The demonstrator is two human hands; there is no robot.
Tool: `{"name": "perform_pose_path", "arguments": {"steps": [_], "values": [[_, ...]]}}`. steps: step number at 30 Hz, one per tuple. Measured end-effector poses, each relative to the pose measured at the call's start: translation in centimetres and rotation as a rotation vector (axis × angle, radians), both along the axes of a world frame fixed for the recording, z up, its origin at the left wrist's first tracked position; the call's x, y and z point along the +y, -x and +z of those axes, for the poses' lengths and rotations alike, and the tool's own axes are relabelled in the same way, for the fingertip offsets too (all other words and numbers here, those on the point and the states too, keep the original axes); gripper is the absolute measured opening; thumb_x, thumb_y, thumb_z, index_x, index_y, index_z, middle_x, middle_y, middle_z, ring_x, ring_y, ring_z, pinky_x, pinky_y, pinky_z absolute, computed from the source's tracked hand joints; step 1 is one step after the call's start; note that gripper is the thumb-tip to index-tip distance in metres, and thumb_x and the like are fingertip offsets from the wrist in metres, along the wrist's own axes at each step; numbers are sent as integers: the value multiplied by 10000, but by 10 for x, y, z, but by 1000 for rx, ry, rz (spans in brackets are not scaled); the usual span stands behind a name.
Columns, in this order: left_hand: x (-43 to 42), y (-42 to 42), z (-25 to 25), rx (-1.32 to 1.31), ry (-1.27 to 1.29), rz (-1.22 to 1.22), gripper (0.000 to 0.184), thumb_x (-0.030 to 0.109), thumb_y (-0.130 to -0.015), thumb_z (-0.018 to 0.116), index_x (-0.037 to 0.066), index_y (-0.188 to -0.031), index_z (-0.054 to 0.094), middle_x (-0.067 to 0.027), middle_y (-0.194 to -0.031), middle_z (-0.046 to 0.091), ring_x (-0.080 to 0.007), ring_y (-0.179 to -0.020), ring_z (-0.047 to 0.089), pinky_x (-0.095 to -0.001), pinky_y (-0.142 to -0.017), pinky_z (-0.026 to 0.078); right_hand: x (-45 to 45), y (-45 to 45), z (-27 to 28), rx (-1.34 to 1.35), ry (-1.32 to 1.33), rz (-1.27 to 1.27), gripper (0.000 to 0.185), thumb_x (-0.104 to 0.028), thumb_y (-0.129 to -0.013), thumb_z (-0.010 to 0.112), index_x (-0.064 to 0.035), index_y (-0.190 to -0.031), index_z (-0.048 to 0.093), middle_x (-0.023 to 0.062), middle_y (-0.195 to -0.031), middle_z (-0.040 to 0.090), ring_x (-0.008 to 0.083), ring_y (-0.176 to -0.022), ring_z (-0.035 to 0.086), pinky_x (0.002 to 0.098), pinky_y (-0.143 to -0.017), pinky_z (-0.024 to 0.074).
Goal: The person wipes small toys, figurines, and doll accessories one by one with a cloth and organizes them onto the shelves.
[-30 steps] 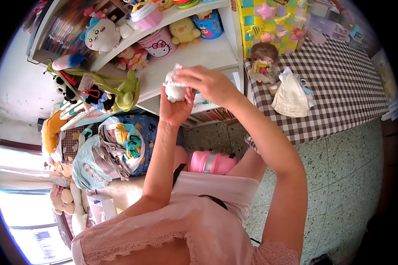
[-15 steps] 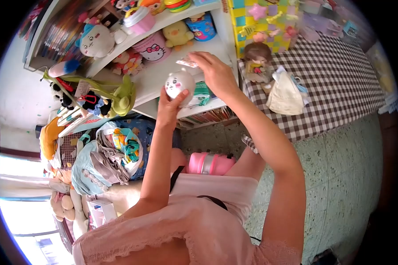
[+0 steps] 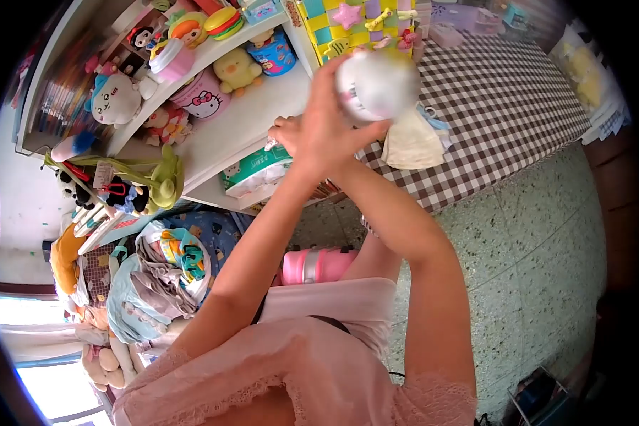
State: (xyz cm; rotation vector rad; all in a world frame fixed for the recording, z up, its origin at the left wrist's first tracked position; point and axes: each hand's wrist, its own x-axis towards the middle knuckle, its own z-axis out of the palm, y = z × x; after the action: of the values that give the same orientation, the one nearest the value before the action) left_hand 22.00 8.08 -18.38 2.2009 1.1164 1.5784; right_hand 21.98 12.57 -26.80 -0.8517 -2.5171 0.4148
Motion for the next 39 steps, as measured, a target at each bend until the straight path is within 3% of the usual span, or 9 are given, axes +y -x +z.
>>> {"name": "perform_pose_path", "arguments": {"steps": [8,16,19,22,27,32,33,36,39], "values": [[49,-75,-21,534,251,113,807,113,-619,796,-33,-1298,384,-262,-1224,417,-414,-1073,529,-408,-834,519,-8,-8,20,98,-52,142,288,52,-791,492,-47,-1031,616,106,-1033,591,314,-964,585,390,-813,492],[16,-29,2,323,55,-72,645,79,-698,751,45,-1279,474,-162,-1314,448,-329,-1119,529,-393,-903,483,-1,-9,20,178,-122,-23,307,25,-803,463,-66,-1065,596,82,-1068,583,289,-968,588,368,-804,497],[6,16,-1,217,-270,3,399,38,-720,719,48,-1102,606,-124,-1118,591,-300,-1038,570,-384,-869,487,8,-4,2,490,-111,5,276,-54,-802,523,-85,-1071,575,99,-1064,563,273,-986,575,365,-806,495],[8,73,-14,131,-228,227,289,8,-741,681,45,-1025,636,-111,-989,627,-282,-972,583,-370,-823,489,7,-17,13,403,15,-99,118,-73,-845,512,-33,-932,580,124,-972,589,301,-935,590,384,-771,505],[60,137,-17,176,-88,493,297,42,-782,649,3,-1070,593,-178,-1063,588,-350,-1034,542,-415,-816,471,10,-18,18,249,-311,-218,121,-43,-775,550,-32,-883,605,105,-907,575,273,-874,617,361,-719,543],[155,159,-25,393,-356,644,507,264,-764,713,-33,-1146,561,-278,-1092,566,-448,-1060,504,-493,-917,406,10,-13,12,251,-346,-166,109,-46,-755,580,-46,-860,609,74,-909,565,240,-884,607,335,-693,556],[164,155,-20,318,-79,576,595,412,-781,676,0,-1194,556,-283,-1155,566,-434,-1122,493,-457,-989,370,8,-13,13,271,-385,-159,101,-56,-751,591,-49,-850,608,63,-906,565,222,-877,603,316,-667,561],[196,151,-11,330,132,598,734,440,-748,717,-67,-1231,496,-307,-1214,530,-398,-1168,487,-400,-978,394,3,-12,19,140,-268,-163,202,-42,-752,563,-35,-952,589,68,-973,563,229,-928,585,319,-746,536],[211,151,-8,379,128,602,735,526,-760,669,-45,-1207,548,-275,-1224,550,-365,-1166,511,-378,-977,398,1,-12,22,129,-272,-174,195,-56,-759,569,-37,-952,575,62,-977,555,219,-931,584,315,-743,536]]}}
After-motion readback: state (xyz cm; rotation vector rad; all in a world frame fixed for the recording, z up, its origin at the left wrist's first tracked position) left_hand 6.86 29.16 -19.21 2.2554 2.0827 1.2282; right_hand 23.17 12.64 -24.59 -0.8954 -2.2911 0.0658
